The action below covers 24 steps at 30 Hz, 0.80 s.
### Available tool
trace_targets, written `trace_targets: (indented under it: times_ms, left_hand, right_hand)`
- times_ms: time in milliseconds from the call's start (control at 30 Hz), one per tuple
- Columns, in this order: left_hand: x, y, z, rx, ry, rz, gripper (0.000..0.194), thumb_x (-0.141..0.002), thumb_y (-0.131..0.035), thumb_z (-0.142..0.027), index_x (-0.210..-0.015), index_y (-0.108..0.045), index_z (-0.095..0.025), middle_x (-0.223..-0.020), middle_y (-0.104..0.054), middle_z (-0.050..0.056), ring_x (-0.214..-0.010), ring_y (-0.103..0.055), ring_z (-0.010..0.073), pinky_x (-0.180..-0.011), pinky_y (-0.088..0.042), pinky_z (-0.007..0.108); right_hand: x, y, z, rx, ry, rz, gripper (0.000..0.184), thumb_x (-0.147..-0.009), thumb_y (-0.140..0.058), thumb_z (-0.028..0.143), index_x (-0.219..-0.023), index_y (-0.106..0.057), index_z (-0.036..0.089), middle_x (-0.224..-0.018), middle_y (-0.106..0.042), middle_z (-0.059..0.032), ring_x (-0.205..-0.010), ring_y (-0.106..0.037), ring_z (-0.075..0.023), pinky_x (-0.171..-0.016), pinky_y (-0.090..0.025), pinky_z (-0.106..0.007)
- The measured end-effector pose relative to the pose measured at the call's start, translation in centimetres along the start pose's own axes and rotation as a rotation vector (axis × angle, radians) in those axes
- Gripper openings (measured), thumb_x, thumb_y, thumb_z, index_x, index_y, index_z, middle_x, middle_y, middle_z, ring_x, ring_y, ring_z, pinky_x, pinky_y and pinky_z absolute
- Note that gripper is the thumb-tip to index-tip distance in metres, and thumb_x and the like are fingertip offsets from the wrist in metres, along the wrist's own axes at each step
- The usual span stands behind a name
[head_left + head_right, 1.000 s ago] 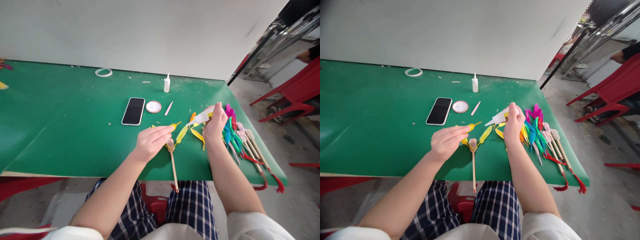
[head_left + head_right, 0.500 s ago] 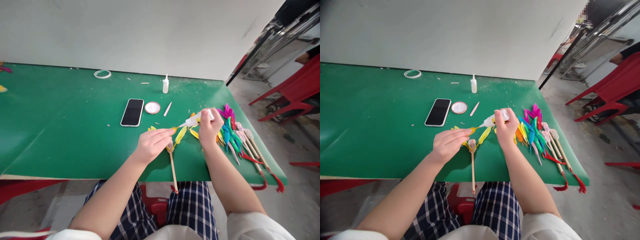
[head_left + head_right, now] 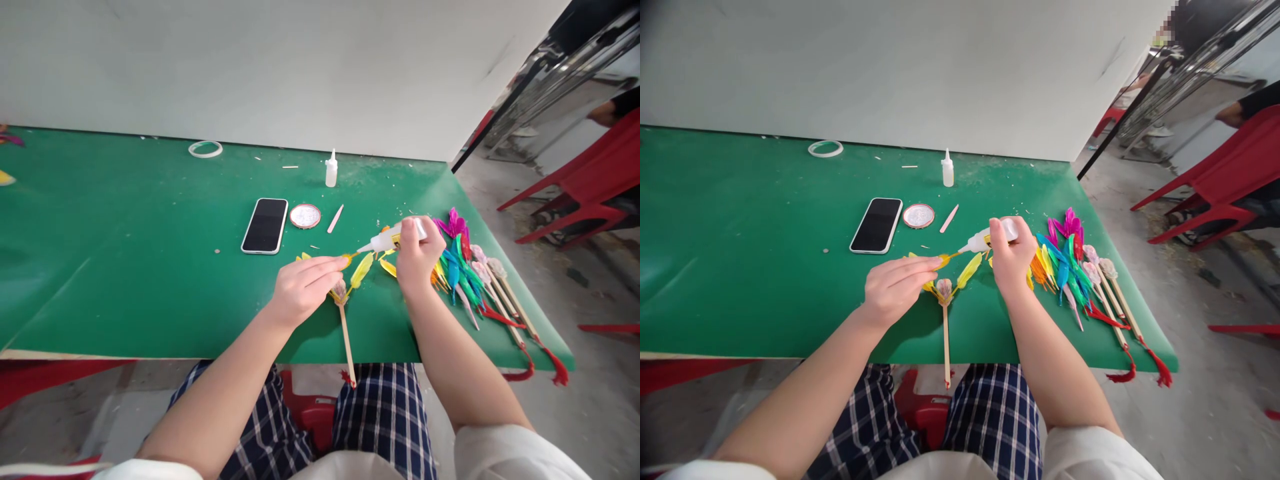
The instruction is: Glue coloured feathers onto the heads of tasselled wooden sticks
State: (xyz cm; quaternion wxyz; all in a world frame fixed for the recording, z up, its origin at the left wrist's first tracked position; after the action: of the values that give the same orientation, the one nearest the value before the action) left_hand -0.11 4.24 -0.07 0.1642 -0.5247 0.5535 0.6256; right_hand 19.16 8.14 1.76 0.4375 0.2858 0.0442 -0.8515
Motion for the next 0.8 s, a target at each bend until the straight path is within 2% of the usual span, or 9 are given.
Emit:
trace_targets:
  times_ms: [133, 300, 400, 500, 567, 667, 733, 800]
  left_hand:
    - [0.0, 0.0, 0.0, -0.005, 0.002, -0.03, 0.013, -0.078, -0.056, -0.009, -0.083, -0.064, -0.018, -0.097, -0.069, 0.002, -0.092, -0.064, 0.0146, -0.077, -0.057, 0.028]
    - [0.1, 0.6, -0.2, -0.01, -0.026, -0.14, 0.017, -0.075, -0.06, -0.007, -0.088, -0.063, -0.018, -0.1, -0.068, 0.002, -0.093, -0.064, 0.0148, -0.078, -0.057, 0.028]
    - [0.1, 0.9, -0.3, -0.025, -0.033, -0.162, 0.02, -0.074, -0.061, -0.006, -0.089, -0.063, -0.018, -0.101, -0.068, 0.002, -0.094, -0.064, 0.0143, -0.079, -0.056, 0.027]
    - [0.1, 1.1, -0.3, -0.022, -0.033, -0.175, 0.022, -0.071, -0.063, -0.003, -0.088, -0.063, -0.016, -0.099, -0.069, 0.003, -0.093, -0.064, 0.0151, -0.079, -0.056, 0.026]
    - [-0.1, 1.2, -0.3, -0.011, -0.007, -0.183, 0.023, -0.069, -0.062, -0.001, -0.086, -0.064, -0.016, -0.097, -0.069, 0.004, -0.091, -0.065, 0.015, -0.078, -0.056, 0.026]
    - [-0.5, 1.2, 0.2, 0.031, 0.151, -0.184, 0.023, -0.073, -0.058, -0.001, -0.086, -0.064, -0.019, -0.093, -0.07, 0.002, -0.086, -0.065, 0.0131, -0.077, -0.055, 0.025]
    - [-0.8, 1.2, 1.1, 0.111, 0.38, -0.18, 0.023, -0.076, -0.056, -0.006, -0.093, -0.063, -0.02, -0.091, -0.07, 0.001, -0.084, -0.065, 0.0126, -0.074, -0.055, 0.024]
    - [-0.8, 1.1, 2.3, 0.249, 0.658, -0.14, 0.027, -0.08, -0.054, -0.014, -0.106, -0.058, -0.02, -0.093, -0.069, 0.003, -0.082, -0.066, 0.0133, -0.07, -0.055, 0.023]
  right_hand:
    - [0.0, -0.1, -0.1, -0.065, 0.0, 0.033, 0.036, -0.077, -0.047, 0.053, -0.062, -0.049, 0.02, -0.052, -0.042, 0.0035, -0.049, -0.039, -0.0095, -0.048, -0.031, -0.024]
    - [-0.9, -0.1, -0.6, 0.141, -0.039, 0.054, 0.041, -0.074, -0.054, 0.05, -0.052, -0.039, 0.019, -0.048, -0.033, 0.0056, -0.047, -0.031, -0.0071, -0.047, -0.025, -0.023]
    - [-1.4, -0.2, -1.2, 0.221, -0.071, 0.109, 0.044, -0.072, -0.054, 0.052, -0.05, -0.036, 0.018, -0.047, -0.03, 0.0063, -0.047, -0.028, -0.0063, -0.046, -0.023, -0.022]
    - [-1.8, -0.3, -1.9, 0.198, -0.117, 0.139, 0.046, -0.071, -0.055, 0.054, -0.05, -0.036, 0.018, -0.046, -0.03, 0.0066, -0.046, -0.029, -0.006, -0.044, -0.023, -0.022]
    - [-1.9, -0.4, -2.6, 0.102, -0.212, 0.155, 0.044, -0.07, -0.055, 0.056, -0.053, -0.041, 0.018, -0.046, -0.035, 0.0062, -0.044, -0.034, -0.0066, -0.042, -0.027, -0.021]
    - [-2.0, -0.7, -3.9, -0.178, -0.459, 0.195, 0.036, -0.068, -0.057, 0.055, -0.069, -0.051, 0.02, -0.057, -0.053, 0.0037, -0.048, -0.048, -0.0091, -0.043, -0.038, -0.021]
    - [-2.0, -0.9, -4.4, -0.401, -0.599, 0.234, 0.033, -0.067, -0.061, 0.05, -0.08, -0.052, 0.022, -0.071, -0.061, 0.0026, -0.056, -0.055, -0.0098, -0.051, -0.046, -0.023]
    - [-1.9, -1.2, -4.7, -0.548, -0.668, 0.288, 0.031, -0.065, -0.065, 0.043, -0.086, -0.053, 0.023, -0.082, -0.064, 0.0024, -0.064, -0.059, -0.0094, -0.061, -0.05, -0.025]
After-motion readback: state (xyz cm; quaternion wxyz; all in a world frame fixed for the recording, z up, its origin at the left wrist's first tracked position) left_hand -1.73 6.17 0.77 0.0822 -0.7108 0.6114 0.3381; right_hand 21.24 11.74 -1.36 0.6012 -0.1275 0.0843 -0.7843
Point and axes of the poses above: each hand's wrist, its own x-axis away from the middle knuckle, its own y-axis out of the back of the hand, z = x × y, the point moved 3 cm from there along -x, towards the middle knuckle
